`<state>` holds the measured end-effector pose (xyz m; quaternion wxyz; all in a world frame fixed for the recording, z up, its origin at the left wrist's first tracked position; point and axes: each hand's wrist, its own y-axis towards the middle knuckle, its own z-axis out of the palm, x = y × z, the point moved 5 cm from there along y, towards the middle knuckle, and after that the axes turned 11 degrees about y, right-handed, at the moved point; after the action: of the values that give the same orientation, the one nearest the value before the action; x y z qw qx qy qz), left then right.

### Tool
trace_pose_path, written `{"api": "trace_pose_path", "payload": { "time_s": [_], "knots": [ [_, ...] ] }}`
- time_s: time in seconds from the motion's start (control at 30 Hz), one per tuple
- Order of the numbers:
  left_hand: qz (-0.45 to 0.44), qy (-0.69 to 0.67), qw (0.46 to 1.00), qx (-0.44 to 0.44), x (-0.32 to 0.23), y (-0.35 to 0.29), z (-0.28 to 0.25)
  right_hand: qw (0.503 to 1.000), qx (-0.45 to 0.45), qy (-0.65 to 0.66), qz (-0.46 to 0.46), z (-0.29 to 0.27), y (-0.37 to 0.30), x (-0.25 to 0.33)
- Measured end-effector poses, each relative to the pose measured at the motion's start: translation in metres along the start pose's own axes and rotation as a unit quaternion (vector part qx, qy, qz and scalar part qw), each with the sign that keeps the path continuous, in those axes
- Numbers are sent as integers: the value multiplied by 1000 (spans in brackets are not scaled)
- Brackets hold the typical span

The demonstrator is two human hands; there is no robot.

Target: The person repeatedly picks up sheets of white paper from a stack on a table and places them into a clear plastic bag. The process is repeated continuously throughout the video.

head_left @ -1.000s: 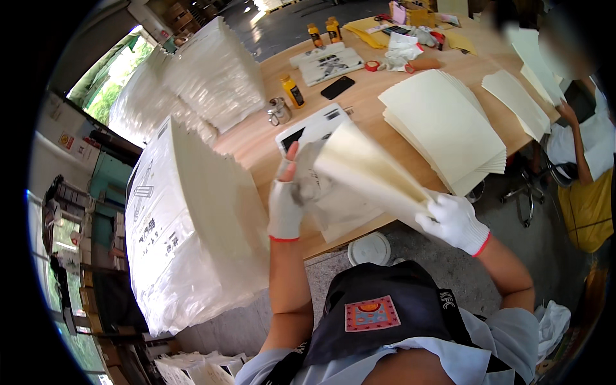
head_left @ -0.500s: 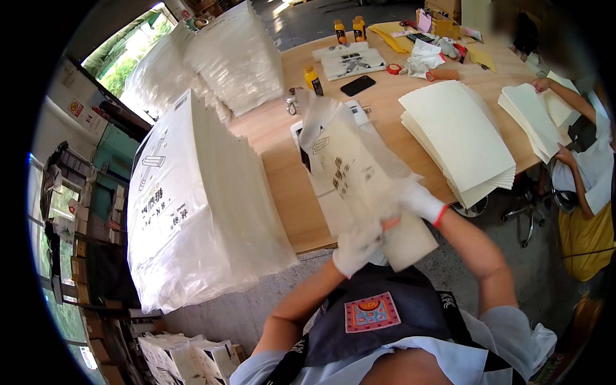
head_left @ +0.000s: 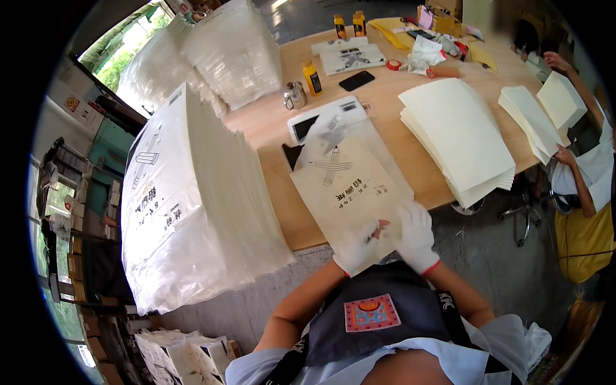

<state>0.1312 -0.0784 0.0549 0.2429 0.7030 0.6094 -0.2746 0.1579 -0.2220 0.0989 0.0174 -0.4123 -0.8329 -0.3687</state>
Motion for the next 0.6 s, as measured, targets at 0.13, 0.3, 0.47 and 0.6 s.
{"api": "trace_pose_path", "payload": {
  "time_s": [0.13, 0.3, 0.47, 0.6],
  "knots": [
    [183, 151, 958, -161, 4, -43, 8, 933, 285, -57, 212, 51, -26, -79],
    [-167, 86, 935, -302, 116, -92, -6, 933, 336, -114, 49, 33, -28, -52],
    [-335, -372, 829, -249, 67, -151, -14, 864, 498, -73, 15, -16, -55, -4],
    [-211, -222, 950, -67, 34, -171, -19, 804, 595, -3, 8, -28, -82, 4]
  ]
}}
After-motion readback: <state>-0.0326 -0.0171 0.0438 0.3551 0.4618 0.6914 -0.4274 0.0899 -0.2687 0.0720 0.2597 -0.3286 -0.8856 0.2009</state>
